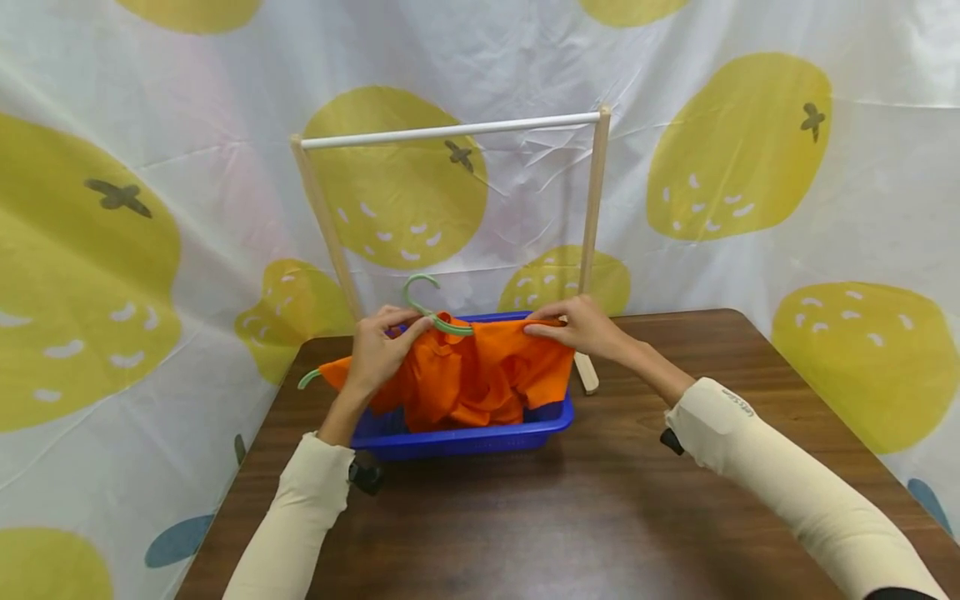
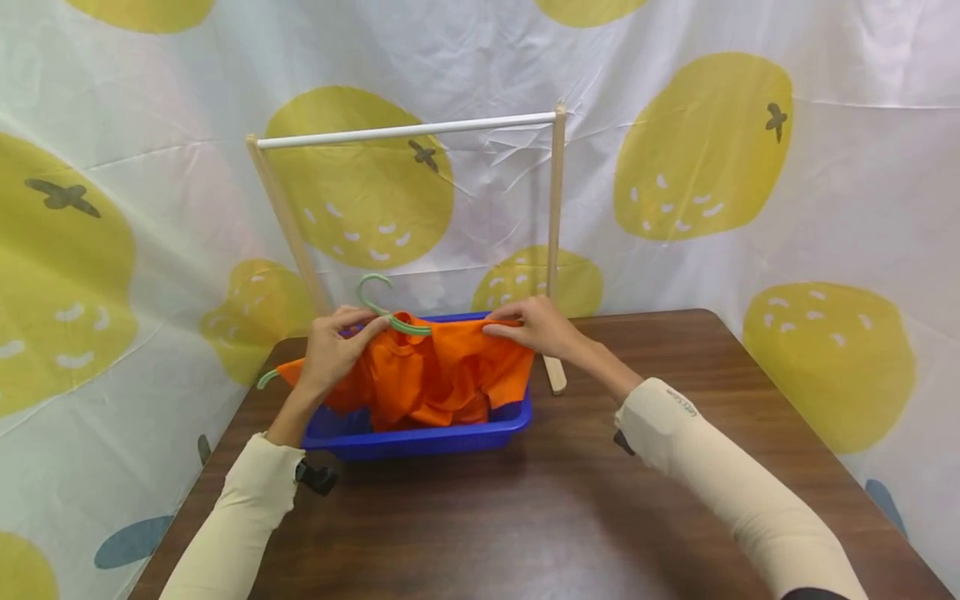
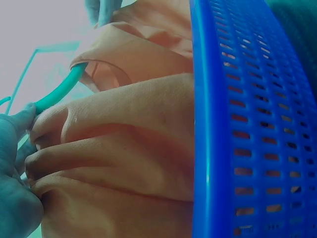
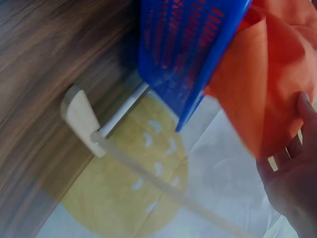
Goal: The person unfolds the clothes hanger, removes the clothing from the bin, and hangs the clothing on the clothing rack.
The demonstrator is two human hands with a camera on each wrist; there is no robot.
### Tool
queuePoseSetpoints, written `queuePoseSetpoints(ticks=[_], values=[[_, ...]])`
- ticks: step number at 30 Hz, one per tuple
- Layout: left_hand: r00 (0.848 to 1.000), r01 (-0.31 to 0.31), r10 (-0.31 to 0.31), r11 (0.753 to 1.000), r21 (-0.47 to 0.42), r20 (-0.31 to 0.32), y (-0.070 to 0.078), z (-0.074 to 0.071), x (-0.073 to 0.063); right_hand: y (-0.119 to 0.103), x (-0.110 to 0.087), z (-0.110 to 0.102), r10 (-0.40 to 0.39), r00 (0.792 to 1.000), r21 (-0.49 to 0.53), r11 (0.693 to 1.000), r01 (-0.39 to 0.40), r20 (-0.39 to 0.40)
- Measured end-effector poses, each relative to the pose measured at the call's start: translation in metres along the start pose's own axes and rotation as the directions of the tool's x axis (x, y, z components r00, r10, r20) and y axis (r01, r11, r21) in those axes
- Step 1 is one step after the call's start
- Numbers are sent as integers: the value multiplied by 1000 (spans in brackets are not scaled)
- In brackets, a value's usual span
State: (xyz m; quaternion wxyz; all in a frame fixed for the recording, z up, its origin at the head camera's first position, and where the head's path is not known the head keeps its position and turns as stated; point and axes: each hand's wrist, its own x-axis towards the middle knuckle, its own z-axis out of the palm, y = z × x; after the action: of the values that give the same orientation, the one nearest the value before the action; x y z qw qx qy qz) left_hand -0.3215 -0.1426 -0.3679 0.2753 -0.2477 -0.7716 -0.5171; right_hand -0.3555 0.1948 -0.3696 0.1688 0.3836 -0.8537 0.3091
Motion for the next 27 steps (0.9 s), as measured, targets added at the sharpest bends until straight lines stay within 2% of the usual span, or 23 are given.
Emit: queuePoseSetpoints(ticks=[10,19,24,27], values=[[999,5,-5,1000,-24,-41,-11,1,3,-15,17,10,22,1000,-12,1000,-22,-11],[1000,26,-26,1000,0,8,-3,18,4,-34,30,31,47,997,-11,999,-47,55],[998,10,-12,999,32,55,0,29,6,-43,39,43,20,1000,-14,1000,-20,13],[996,6,-14,995,96,91,2,29,9,-44,40,46,38,999,-5,999,-38,-5]])
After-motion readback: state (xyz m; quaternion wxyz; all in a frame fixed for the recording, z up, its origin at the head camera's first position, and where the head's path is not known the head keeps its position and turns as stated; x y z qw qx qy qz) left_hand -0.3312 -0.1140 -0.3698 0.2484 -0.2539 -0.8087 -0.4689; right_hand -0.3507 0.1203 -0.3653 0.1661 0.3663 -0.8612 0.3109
